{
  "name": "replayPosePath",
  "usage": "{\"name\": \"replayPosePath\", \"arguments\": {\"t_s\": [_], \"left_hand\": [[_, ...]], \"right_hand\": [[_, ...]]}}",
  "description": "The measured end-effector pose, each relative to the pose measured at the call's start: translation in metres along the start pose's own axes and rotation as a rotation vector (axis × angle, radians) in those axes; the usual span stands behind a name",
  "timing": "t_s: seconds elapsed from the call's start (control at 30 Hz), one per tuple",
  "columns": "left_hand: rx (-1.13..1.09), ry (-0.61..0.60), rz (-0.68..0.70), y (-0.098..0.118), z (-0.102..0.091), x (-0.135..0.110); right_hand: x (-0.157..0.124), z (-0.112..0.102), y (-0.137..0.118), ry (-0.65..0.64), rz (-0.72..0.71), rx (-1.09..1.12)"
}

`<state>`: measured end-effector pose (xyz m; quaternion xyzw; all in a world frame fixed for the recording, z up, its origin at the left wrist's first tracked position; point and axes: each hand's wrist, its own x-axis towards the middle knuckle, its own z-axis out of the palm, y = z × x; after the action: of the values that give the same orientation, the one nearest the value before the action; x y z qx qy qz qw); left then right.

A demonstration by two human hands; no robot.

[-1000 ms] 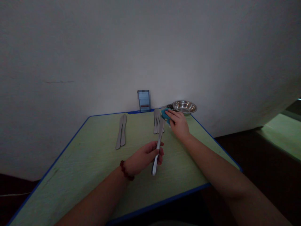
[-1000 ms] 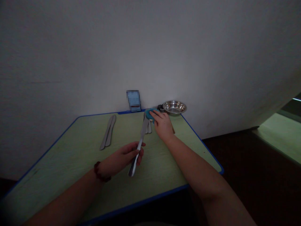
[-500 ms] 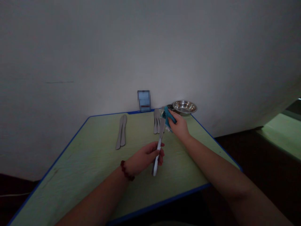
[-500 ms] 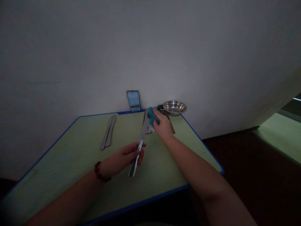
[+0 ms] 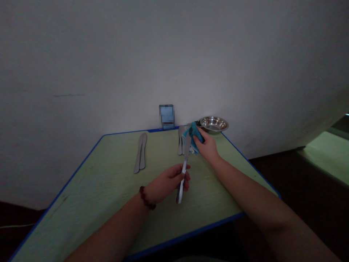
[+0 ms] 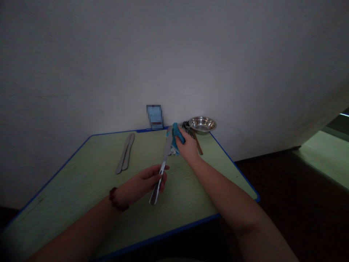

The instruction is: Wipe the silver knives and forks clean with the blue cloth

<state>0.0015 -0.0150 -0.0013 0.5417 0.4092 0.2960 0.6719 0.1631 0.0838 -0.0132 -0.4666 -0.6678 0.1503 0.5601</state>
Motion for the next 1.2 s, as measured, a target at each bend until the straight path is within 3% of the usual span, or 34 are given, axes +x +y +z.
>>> {"name": "replayPosePath", "arguments": {"t_s": [0.47,0.7,0.9,1.2], "left_hand": [[-0.164,0.031,-0.005,0.000,0.002,0.000],[-0.232,0.037,0.000,-0.002,0.002,0.001],[-0.238,0.039,0.002,-0.002,0.001,0.002],[-0.301,0.084,0.019,0.002,0.003,0.002]], "right_hand": [[0.000,0.009,0.013,-0.053,0.170,0.309],[-0.001,0.011,0.013,-0.048,0.198,0.362],[0.000,0.007,0.010,0.011,0.137,0.226],[-0.008,0.002,-0.010,-0.124,-0.062,-0.021]]}}
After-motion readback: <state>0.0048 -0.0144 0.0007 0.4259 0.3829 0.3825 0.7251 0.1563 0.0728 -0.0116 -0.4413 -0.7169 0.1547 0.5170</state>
